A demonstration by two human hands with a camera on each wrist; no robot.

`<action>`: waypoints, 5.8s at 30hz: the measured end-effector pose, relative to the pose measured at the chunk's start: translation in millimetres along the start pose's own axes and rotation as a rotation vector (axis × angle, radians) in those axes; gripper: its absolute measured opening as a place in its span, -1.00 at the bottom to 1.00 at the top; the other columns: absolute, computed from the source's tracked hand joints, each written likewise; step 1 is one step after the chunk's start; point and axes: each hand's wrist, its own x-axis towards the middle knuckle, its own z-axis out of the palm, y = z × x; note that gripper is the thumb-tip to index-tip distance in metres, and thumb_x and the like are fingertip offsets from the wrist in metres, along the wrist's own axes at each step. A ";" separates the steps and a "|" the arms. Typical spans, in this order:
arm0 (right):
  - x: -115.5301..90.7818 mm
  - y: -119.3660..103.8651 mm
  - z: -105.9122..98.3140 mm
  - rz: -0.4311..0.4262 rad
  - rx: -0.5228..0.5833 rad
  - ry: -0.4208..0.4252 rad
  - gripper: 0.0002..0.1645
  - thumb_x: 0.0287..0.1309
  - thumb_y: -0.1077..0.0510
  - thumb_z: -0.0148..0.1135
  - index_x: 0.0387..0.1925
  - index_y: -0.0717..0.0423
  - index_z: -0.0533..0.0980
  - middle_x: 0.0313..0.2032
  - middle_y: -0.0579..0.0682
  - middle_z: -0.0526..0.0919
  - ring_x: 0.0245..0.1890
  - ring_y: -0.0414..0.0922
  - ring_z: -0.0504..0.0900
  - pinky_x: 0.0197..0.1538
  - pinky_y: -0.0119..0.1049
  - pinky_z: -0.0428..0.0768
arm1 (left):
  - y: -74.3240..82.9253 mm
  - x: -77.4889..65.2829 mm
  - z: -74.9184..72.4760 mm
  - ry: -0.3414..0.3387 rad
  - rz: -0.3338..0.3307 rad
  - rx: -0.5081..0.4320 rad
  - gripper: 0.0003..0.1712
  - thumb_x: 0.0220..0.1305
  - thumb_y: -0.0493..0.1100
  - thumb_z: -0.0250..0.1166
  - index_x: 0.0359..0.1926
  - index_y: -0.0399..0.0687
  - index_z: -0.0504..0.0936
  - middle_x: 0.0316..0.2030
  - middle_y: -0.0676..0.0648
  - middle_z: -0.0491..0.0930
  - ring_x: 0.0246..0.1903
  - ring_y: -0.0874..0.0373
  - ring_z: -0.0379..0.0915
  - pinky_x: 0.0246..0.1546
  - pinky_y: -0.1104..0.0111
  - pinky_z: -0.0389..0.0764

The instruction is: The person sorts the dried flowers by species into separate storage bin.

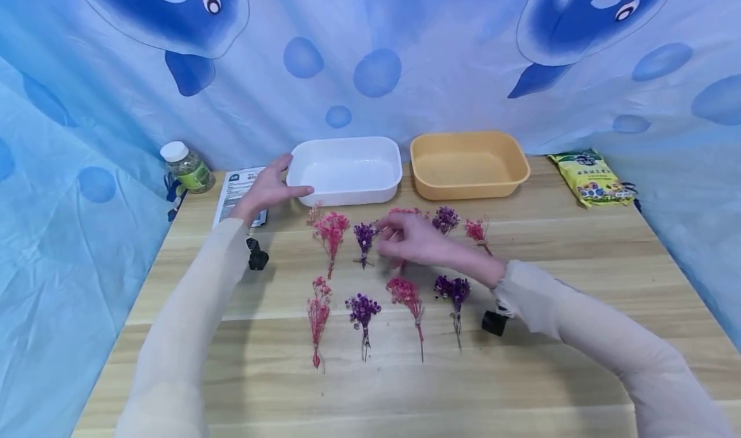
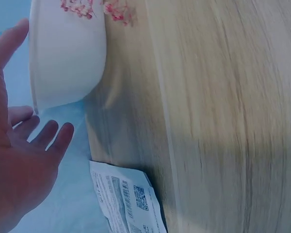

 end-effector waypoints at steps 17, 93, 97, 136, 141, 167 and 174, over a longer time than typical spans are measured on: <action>45.3 -14.4 72.6 0.093 0.149 0.073 -0.21 0.19 0.23 0.41 0.33 0.45 0.25 -0.30 0.08 0.68 -0.44 0.04 0.74 -0.30 -0.29 0.72 | -4.7 3.5 -1.2 -0.004 -0.002 0.063 0.34 0.02 0.19 0.55 0.57 -0.20 -0.08 0.57 -0.15 -0.19 0.52 -0.16 -0.31 0.45 -0.13 -0.18; 50.4 -19.5 55.6 0.034 -0.165 0.136 0.06 -0.02 0.31 0.43 0.50 0.24 0.12 -0.48 0.00 0.59 -0.60 -0.12 0.54 -0.56 -0.31 0.59 | -4.1 -3.5 -0.2 -0.029 -0.053 0.000 0.37 0.06 0.26 0.51 0.59 -0.05 -0.21 0.57 -0.04 -0.26 0.53 -0.06 -0.38 0.48 0.00 -0.18; 50.3 -18.9 44.4 0.002 -0.154 0.149 -0.02 0.01 0.32 0.42 0.45 0.28 0.18 -0.42 0.01 0.60 -0.50 -0.11 0.57 -0.45 -0.31 0.61 | -4.2 -3.2 1.5 -0.028 -0.053 0.011 0.35 0.08 0.25 0.50 0.59 -0.07 -0.20 0.58 -0.04 -0.27 0.53 -0.05 -0.38 0.48 0.03 -0.19; 116.4 -34.3 -47.2 -0.233 -0.516 0.058 -0.27 0.26 0.34 0.25 0.42 0.29 0.25 -0.25 0.15 0.70 -0.29 0.01 0.68 -0.10 -0.16 0.67 | -7.3 -1.6 0.8 -0.019 -0.074 -0.006 0.37 0.03 0.28 0.52 0.59 -0.01 -0.18 0.58 0.03 -0.28 0.53 0.00 -0.39 0.49 0.06 -0.21; 127.0 -32.8 -52.3 -0.233 -0.611 0.050 -0.28 0.29 0.31 0.25 0.42 0.29 0.25 -0.23 0.16 0.71 -0.27 0.01 0.69 -0.07 -0.15 0.67 | -6.7 -1.4 1.5 -0.029 -0.078 -0.021 0.37 0.03 0.28 0.52 0.59 -0.01 -0.19 0.58 0.04 -0.28 0.53 0.02 -0.40 0.49 0.09 -0.21; 163.4 -24.8 -38.5 -0.118 -0.845 -0.065 -0.31 0.31 0.38 0.15 0.44 0.09 0.31 0.10 0.13 0.63 -0.24 -0.05 0.65 -0.12 -0.26 0.65 | -2.5 -4.5 3.6 -0.002 -0.086 -0.051 0.40 -0.04 0.28 0.56 0.60 0.05 -0.15 0.57 0.03 -0.19 0.53 -0.02 -0.32 0.48 0.02 -0.14; 165.6 -21.6 -36.6 -0.152 -0.830 -0.088 -0.30 0.28 0.38 0.19 0.43 0.08 0.34 0.11 0.13 0.64 -0.20 -0.04 0.65 -0.02 -0.24 0.63 | -1.8 -5.0 3.5 0.002 -0.084 -0.039 0.40 -0.03 0.26 0.56 0.60 0.03 -0.16 0.57 0.01 -0.19 0.53 -0.04 -0.31 0.48 0.01 -0.14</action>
